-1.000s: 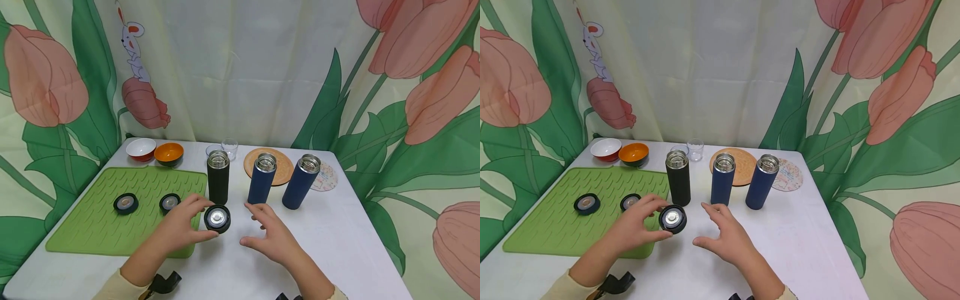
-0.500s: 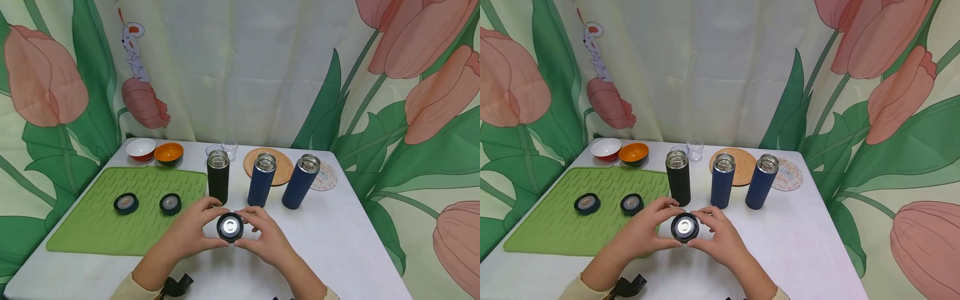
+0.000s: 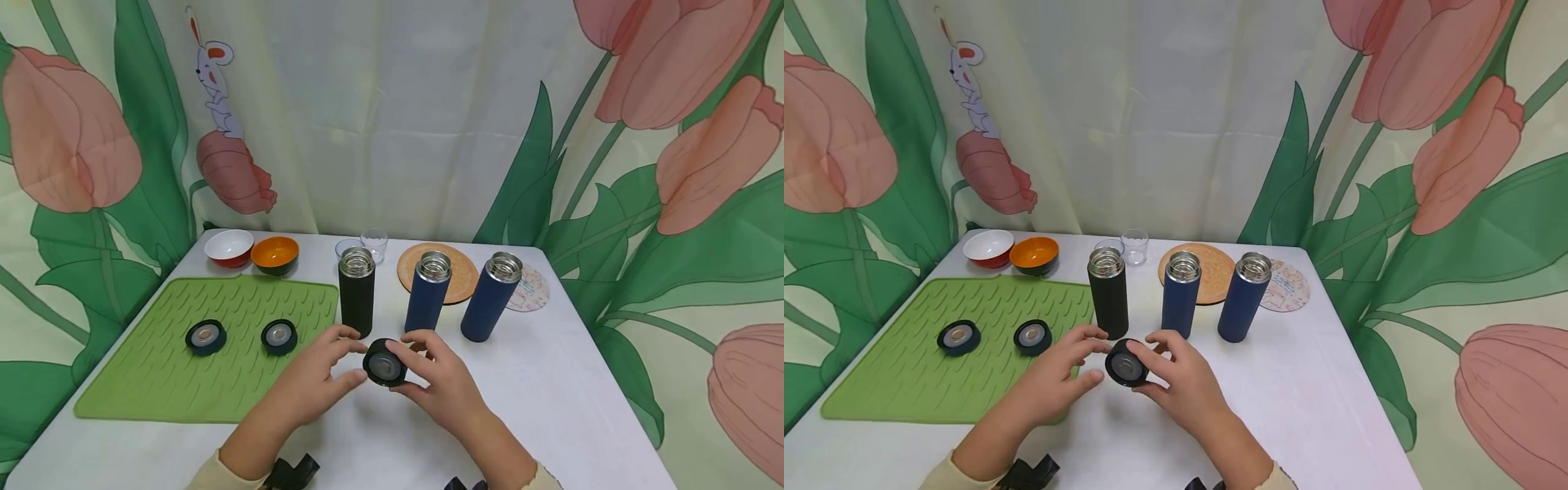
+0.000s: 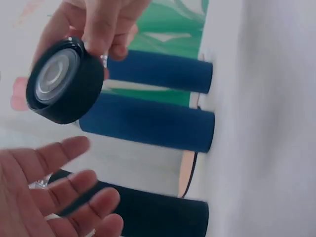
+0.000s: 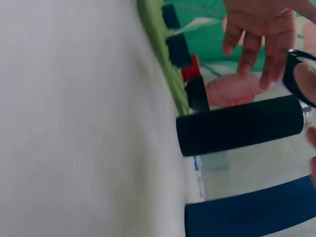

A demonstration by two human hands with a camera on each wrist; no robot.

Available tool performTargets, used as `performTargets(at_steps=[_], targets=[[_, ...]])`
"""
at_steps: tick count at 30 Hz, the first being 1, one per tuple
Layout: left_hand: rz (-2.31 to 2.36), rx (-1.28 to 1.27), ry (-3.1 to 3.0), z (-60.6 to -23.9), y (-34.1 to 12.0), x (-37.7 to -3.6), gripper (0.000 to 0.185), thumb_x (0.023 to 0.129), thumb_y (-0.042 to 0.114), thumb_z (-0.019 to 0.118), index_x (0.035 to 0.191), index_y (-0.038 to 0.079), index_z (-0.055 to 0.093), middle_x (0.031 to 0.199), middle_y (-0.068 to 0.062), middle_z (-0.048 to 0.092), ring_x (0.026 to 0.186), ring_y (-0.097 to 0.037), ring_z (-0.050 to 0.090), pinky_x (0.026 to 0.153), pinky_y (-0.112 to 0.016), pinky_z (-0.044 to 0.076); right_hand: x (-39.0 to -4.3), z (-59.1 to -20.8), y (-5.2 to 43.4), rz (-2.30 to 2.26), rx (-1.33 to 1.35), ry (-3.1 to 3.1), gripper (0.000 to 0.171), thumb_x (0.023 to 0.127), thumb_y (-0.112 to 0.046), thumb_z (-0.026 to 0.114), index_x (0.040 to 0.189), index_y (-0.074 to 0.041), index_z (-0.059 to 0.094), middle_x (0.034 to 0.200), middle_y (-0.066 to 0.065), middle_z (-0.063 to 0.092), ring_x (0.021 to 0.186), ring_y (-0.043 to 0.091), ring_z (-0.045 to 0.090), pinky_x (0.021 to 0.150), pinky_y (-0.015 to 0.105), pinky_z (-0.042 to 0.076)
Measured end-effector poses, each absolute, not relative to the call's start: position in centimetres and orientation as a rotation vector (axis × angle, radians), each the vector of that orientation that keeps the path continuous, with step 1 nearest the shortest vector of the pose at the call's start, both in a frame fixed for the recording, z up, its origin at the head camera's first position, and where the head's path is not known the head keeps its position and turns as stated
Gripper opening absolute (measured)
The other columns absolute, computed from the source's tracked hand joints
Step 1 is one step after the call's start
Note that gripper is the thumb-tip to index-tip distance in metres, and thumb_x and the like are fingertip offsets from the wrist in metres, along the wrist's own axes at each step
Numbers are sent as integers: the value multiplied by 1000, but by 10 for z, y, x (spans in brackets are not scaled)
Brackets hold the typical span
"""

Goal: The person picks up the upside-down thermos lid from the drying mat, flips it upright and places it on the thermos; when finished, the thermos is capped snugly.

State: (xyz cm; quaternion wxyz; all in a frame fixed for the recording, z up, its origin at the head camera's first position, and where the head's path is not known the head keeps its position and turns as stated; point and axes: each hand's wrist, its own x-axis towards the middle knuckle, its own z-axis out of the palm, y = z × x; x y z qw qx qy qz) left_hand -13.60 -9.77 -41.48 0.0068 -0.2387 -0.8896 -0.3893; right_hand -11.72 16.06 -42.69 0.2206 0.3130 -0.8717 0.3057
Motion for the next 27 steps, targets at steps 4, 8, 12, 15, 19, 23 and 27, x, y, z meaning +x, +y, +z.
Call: performTargets(at_steps=[4,8,12,15,19,23,27], targets=[[-1582,-736,-2766,-416,-95,-137,44,113,44,48,115,13,79,137,-7,66,114,-25,66,93,-46,57,-119,-423,165,587,991,-2222,78,71,-13,100,140,-31,68,124,7,67,99,18,69,81,29,60],[-2004,-888,-2694,-417,-92,-139,60,112,53,43,126,4,73,137,-16,66,112,-23,63,91,-39,56,-118,-420,165,484,1103,-2069,55,90,-14,86,140,-31,69,121,7,71,98,18,68,80,28,59],[-2224,-1066,-2571,-421,-88,-141,68,106,61,53,130,1,72,143,-21,61,117,-23,61,94,-33,56,-118,-422,164,459,1174,-1902,27,107,-19,65,131,-27,75,115,9,70,100,19,66,77,26,57],[-2264,-1109,-2499,-424,-87,-139,63,103,56,63,130,-1,71,145,-24,58,119,-23,59,92,-29,55,-117,-425,163,457,1187,-1832,25,110,-20,59,125,-26,79,114,11,69,101,20,66,77,26,56],[-2197,-976,-2467,-426,-86,-138,43,98,35,76,128,5,74,145,-20,58,121,-25,58,90,-30,56,-114,-426,163,465,1143,-1901,26,109,-22,62,131,-27,75,119,11,68,102,20,67,80,27,57],[-2020,-809,-2471,-425,-83,-135,43,87,24,86,127,14,75,148,-15,56,127,-29,55,94,-37,54,-108,-428,165,646,1019,-2061,45,101,-39,73,141,-20,67,128,10,64,104,18,63,84,23,55],[-1891,-715,-2491,-423,-81,-131,53,80,28,94,129,22,75,152,-8,53,135,-30,52,100,-41,53,-104,-430,168,1010,804,-2211,69,91,-47,82,148,-15,62,132,7,58,106,16,59,84,23,53]])
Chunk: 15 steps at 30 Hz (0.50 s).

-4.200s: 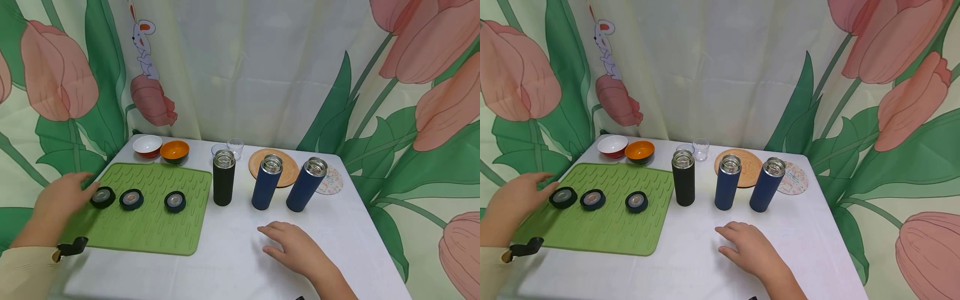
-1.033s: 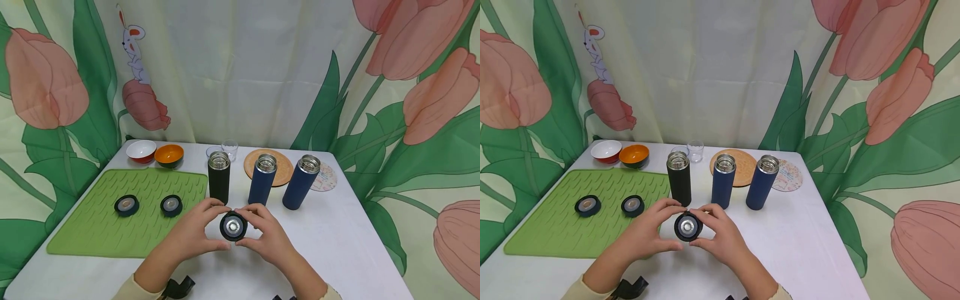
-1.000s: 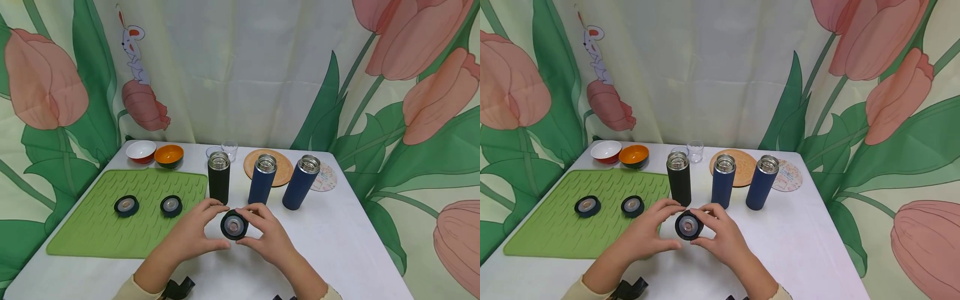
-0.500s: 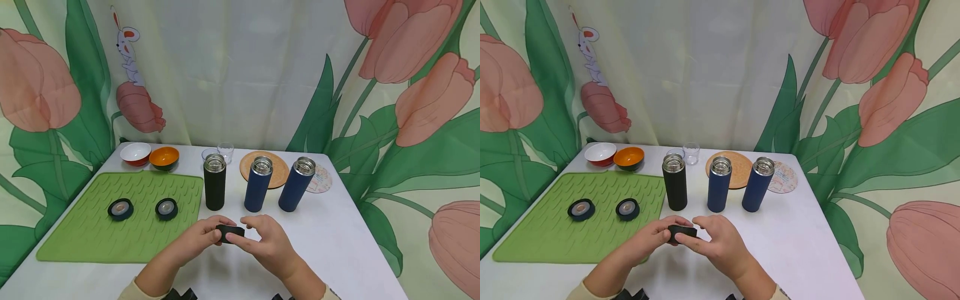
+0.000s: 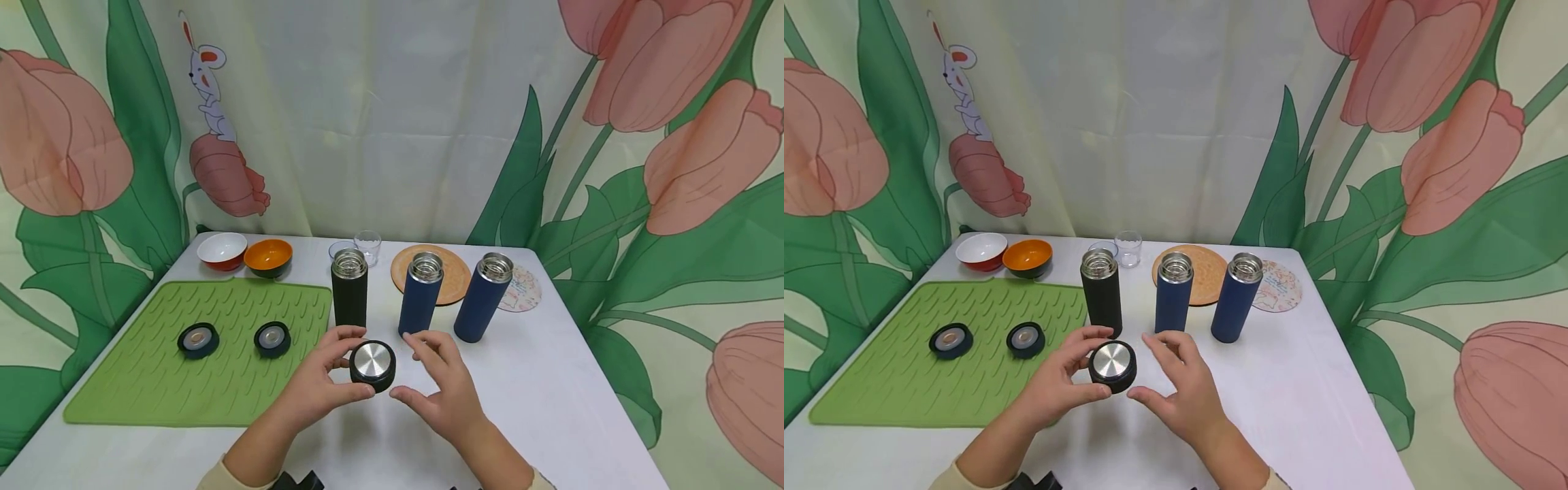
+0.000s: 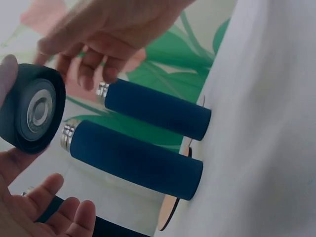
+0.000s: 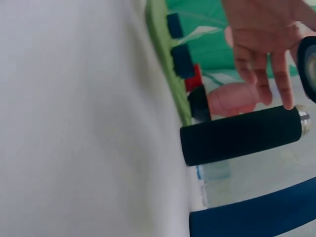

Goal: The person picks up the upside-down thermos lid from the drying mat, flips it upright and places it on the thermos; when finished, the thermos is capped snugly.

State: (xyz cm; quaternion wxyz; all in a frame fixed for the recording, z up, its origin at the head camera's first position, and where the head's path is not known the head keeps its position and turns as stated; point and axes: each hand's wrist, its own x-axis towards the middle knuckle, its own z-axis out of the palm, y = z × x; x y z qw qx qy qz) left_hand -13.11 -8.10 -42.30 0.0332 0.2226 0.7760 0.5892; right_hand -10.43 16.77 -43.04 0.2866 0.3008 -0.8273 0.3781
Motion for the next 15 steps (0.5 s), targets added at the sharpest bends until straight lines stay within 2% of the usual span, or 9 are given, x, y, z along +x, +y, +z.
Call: performTargets(at_steps=[3,7,10,15], targets=[[1803,675,2435,-422,-80,-130,60,77,32,97,132,25,74,153,-6,52,136,-29,52,101,-41,54,-105,-425,168,1304,583,-2369,72,86,-40,89,150,-24,61,132,0,58,105,13,60,82,25,54],[1794,703,2467,-422,-78,-129,68,73,33,99,135,27,73,154,-6,52,138,-30,51,102,-42,53,-109,-415,169,1669,338,-2576,77,84,-35,92,153,-31,58,137,3,59,115,17,63,86,27,57],[1779,715,2482,-423,-77,-129,73,70,34,100,138,28,72,155,-4,51,140,-30,50,103,-44,53,-109,-414,170,1790,346,-2646,72,83,-31,93,149,-28,63,139,4,60,121,25,62,89,28,58],[1729,696,2487,-426,-74,-126,75,70,37,100,139,30,71,154,-4,52,139,-30,51,103,-44,51,-105,-418,169,1778,383,-2667,55,81,-28,94,132,-27,75,131,-1,63,117,22,62,87,29,57]])
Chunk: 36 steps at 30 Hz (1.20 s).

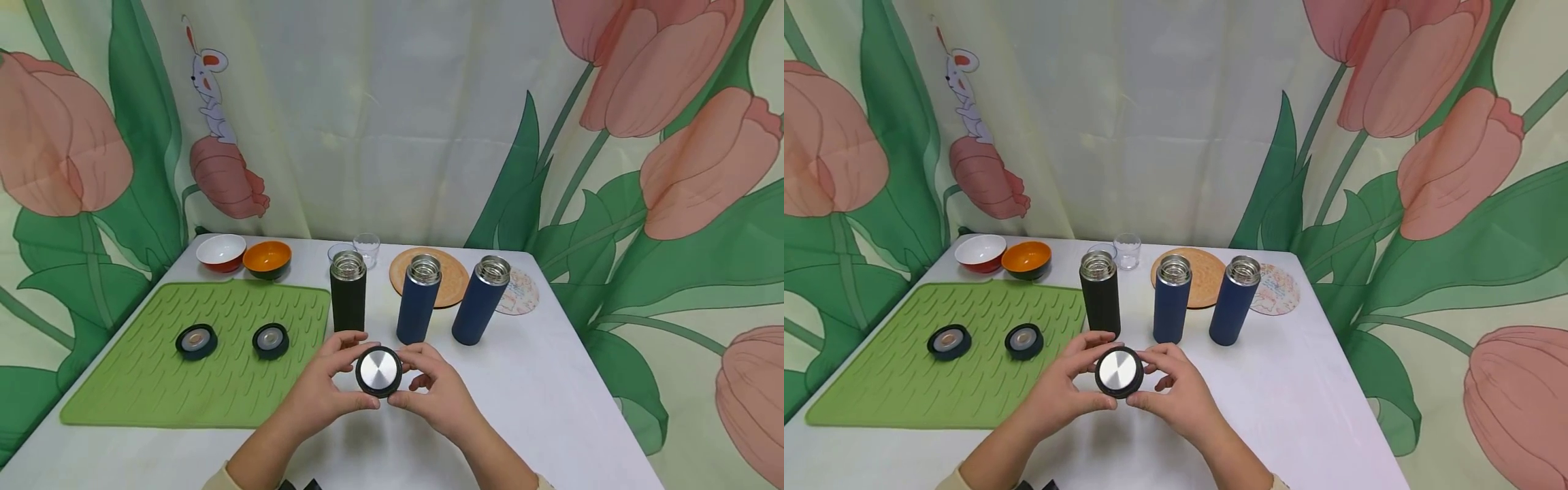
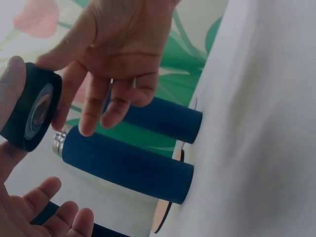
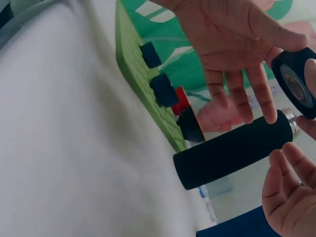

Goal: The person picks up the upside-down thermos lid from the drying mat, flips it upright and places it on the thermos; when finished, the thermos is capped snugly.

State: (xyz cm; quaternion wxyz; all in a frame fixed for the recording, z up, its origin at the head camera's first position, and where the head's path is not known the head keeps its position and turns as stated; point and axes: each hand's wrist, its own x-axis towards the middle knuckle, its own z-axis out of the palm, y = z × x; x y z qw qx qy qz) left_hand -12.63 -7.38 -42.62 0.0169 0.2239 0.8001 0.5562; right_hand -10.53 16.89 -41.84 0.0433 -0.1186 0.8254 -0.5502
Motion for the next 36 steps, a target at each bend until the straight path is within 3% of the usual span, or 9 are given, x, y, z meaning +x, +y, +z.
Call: performTargets(at_steps=[9,14,17,22,27,30,36], targets=[[1680,624,2548,-431,-75,-121,65,71,45,99,130,37,73,154,4,52,139,-22,53,104,-43,52,-111,-428,158,-1710,-337,2499,46,81,-29,94,125,-27,79,125,-1,67,113,16,64,87,27,56],[1740,527,2716,-436,-87,-120,61,70,41,101,125,31,76,149,5,57,133,-18,56,99,-36,55,-123,-436,143,-1784,-366,2465,34,105,-33,68,137,-24,73,132,2,69,124,21,65,98,29,54],[1848,518,2771,-439,-97,-121,63,69,30,102,125,24,76,145,1,59,129,-17,56,93,-32,56,-140,-439,129,-1813,-307,2501,43,110,-41,57,150,-25,62,143,5,65,134,27,61,108,40,53],[1932,588,2763,-441,-105,-120,63,71,26,101,129,25,75,143,0,59,129,-11,52,92,-30,54,-180,-443,101,-1759,-212,2587,75,103,-41,69,167,-21,35,164,15,42,150,39,48,116,59,47],[1952,601,2740,-441,-105,-118,65,72,26,100,132,25,74,143,1,58,128,-10,51,92,-31,53,-214,-448,80,-1718,-121,2659,101,93,-46,79,171,-22,21,170,17,31,156,38,39,122,62,38],[1957,596,2747,-441,-106,-118,66,71,24,100,132,24,74,143,1,58,128,-9,51,91,-31,52,-229,-451,73,-1736,-134,2692,100,90,-48,82,170,-25,25,167,16,35,155,35,40,124,60,36],[1949,586,2782,-436,-108,-120,62,70,23,100,127,22,76,145,0,56,131,-12,49,90,-31,52,-242,-452,66,-1789,-148,2731,69,90,-42,84,150,-21,58,158,13,48,150,34,47,122,58,40]])
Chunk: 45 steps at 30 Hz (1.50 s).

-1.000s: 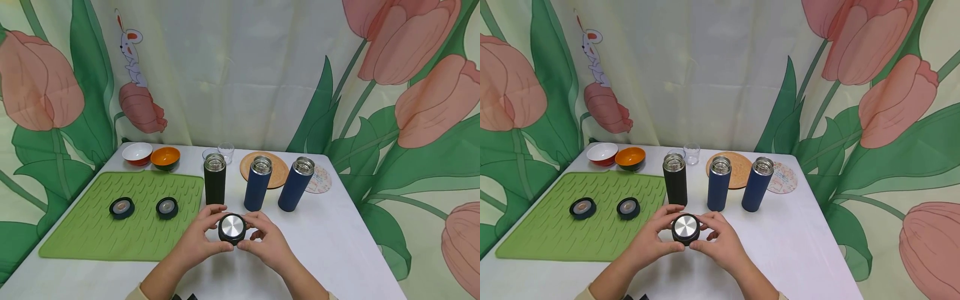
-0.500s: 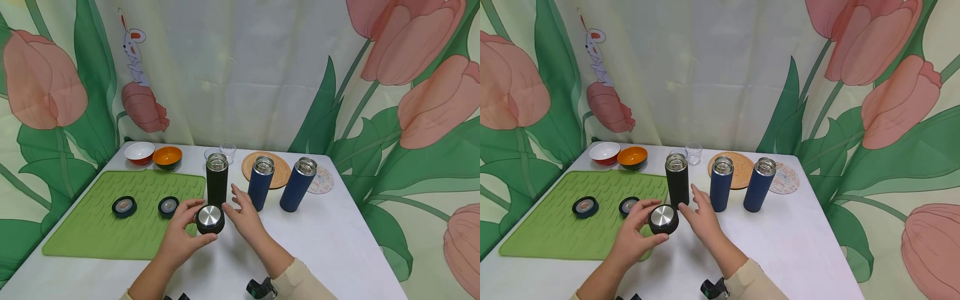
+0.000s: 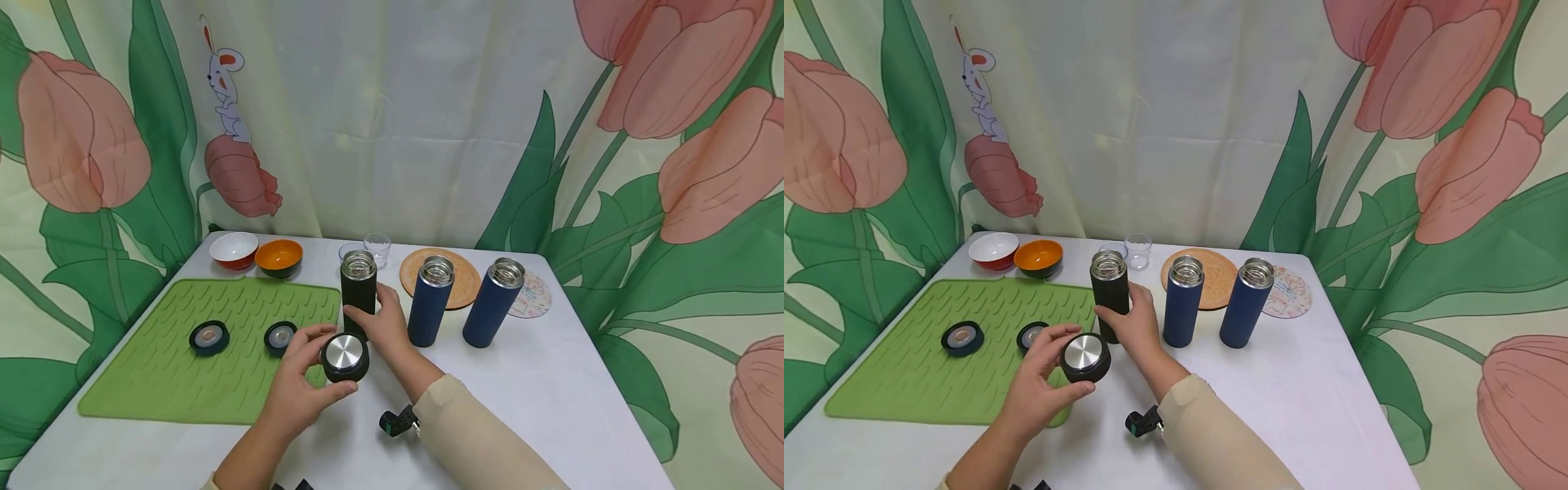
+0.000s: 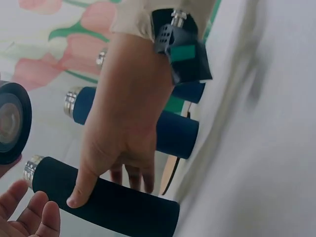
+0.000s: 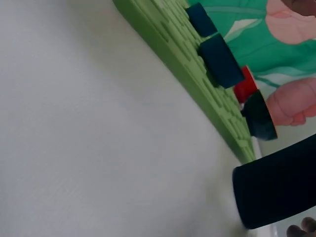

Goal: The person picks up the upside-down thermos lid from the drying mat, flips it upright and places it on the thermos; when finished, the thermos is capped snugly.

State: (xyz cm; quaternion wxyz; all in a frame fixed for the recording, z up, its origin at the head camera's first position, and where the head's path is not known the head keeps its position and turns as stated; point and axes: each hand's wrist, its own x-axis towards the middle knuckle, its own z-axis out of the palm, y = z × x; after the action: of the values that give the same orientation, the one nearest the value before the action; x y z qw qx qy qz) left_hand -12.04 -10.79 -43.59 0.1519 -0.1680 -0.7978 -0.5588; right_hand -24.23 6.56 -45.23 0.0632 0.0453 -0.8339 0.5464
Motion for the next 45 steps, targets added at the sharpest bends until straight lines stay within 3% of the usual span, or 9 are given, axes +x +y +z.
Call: performTargets(at_steps=[4,9,12,19,27,37,45], targets=[[-1573,-469,-2254,-420,-106,-136,56,69,21,100,120,17,77,152,-8,50,132,-20,49,91,-32,52,-243,-453,67,1656,98,-2499,68,88,-41,85,147,-17,60,158,11,48,149,34,48,121,56,42],[-1585,-421,-2202,-385,-102,-177,58,73,19,100,124,10,74,156,-10,45,134,-23,49,99,-47,51,-244,-453,70,1657,86,-2479,66,89,-41,84,147,-21,61,157,7,48,149,29,48,123,53,40],[-1581,-405,-2223,-369,-97,-206,61,78,26,97,131,11,72,157,-11,42,142,-25,44,101,-53,49,-244,-455,71,1642,109,-2484,63,88,-45,86,144,-26,62,156,6,49,147,27,49,121,54,42],[-1524,-329,-2373,-365,-88,-251,67,83,41,92,138,11,69,153,-15,41,131,-32,56,103,-54,50,-245,-461,70,1617,149,-2497,59,86,-44,87,139,-30,65,151,3,53,143,22,49,119,52,44],[-1466,-302,-2471,-368,-88,-254,70,84,41,91,138,4,67,161,-17,36,135,-38,52,110,-57,49,-243,-459,68,1646,183,-2509,61,88,-50,85,143,-39,62,151,2,54,142,22,50,117,53,45],[-1639,-339,-2391,-378,-85,-255,65,90,35,86,143,5,64,158,-14,39,132,-31,51,106,-53,47,-243,-456,71,1665,163,-2529,66,88,-50,84,147,-38,59,153,3,54,142,24,52,116,55,45],[-1764,-367,-2330,-385,-86,-261,60,92,29,84,144,5,64,158,-14,38,141,-34,48,113,-56,46,-243,-457,71,1675,132,-2527,67,87,-50,85,147,-35,60,151,5,55,138,26,55,114,53,47]])
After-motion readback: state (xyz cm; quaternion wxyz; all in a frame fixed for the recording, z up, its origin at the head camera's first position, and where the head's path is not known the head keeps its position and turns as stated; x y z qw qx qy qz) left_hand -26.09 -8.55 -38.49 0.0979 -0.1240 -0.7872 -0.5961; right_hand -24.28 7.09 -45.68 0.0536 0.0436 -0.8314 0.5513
